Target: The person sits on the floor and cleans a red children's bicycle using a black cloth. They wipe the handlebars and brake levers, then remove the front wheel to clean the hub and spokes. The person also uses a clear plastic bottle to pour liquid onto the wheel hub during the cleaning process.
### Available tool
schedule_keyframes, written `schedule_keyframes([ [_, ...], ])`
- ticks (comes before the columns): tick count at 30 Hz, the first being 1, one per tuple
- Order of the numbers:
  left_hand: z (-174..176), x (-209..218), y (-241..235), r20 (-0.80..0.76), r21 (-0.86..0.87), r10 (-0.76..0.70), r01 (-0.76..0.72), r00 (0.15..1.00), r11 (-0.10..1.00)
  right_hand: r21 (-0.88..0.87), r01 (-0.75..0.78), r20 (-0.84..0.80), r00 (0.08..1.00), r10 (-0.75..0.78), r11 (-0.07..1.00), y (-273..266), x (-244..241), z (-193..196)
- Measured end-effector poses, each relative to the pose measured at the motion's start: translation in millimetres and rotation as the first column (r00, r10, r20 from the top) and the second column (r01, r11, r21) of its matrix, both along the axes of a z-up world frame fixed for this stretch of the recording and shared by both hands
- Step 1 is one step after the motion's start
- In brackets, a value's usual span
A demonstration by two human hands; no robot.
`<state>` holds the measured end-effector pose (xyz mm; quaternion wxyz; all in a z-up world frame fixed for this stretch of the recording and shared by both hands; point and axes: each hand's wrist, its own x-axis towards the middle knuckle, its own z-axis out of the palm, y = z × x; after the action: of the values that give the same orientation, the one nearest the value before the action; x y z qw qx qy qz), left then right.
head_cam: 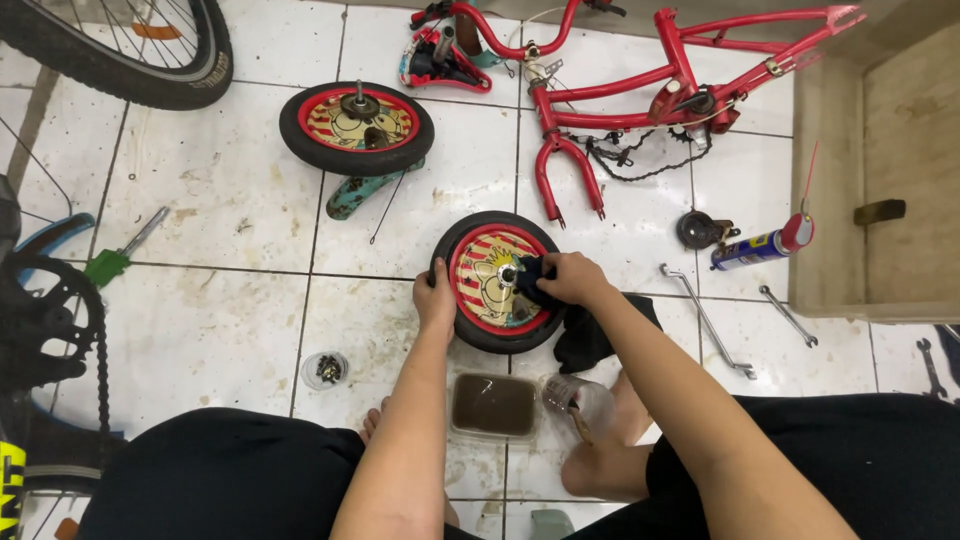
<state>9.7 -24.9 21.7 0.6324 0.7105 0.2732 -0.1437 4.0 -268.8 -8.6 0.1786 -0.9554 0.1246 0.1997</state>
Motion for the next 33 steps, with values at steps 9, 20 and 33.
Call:
schedule_keyframes([
  [9,-44.6,-1.8,0.2,0.067,0.101,0.042,-0.048,0.997,0.994,0.379,0.013,-0.376,0.916,0.142,0.925,28.2,-25.8,54.6],
  [20,-14.1,11.2,-0.7,0.471,0.397,-0.365,0.177,0.803,0.901,0.416,0.485,0.263,0.745,-0.612,0.769,-133.4,-35.8,31.9],
  [33,194.3,-23.8,-41.4,0.221,0.970,-0.965,-0.071,-0.142,0.233,0.254,0.562,0.115,0.791,-0.601,0.787,-122.7,-85.9,33.1],
])
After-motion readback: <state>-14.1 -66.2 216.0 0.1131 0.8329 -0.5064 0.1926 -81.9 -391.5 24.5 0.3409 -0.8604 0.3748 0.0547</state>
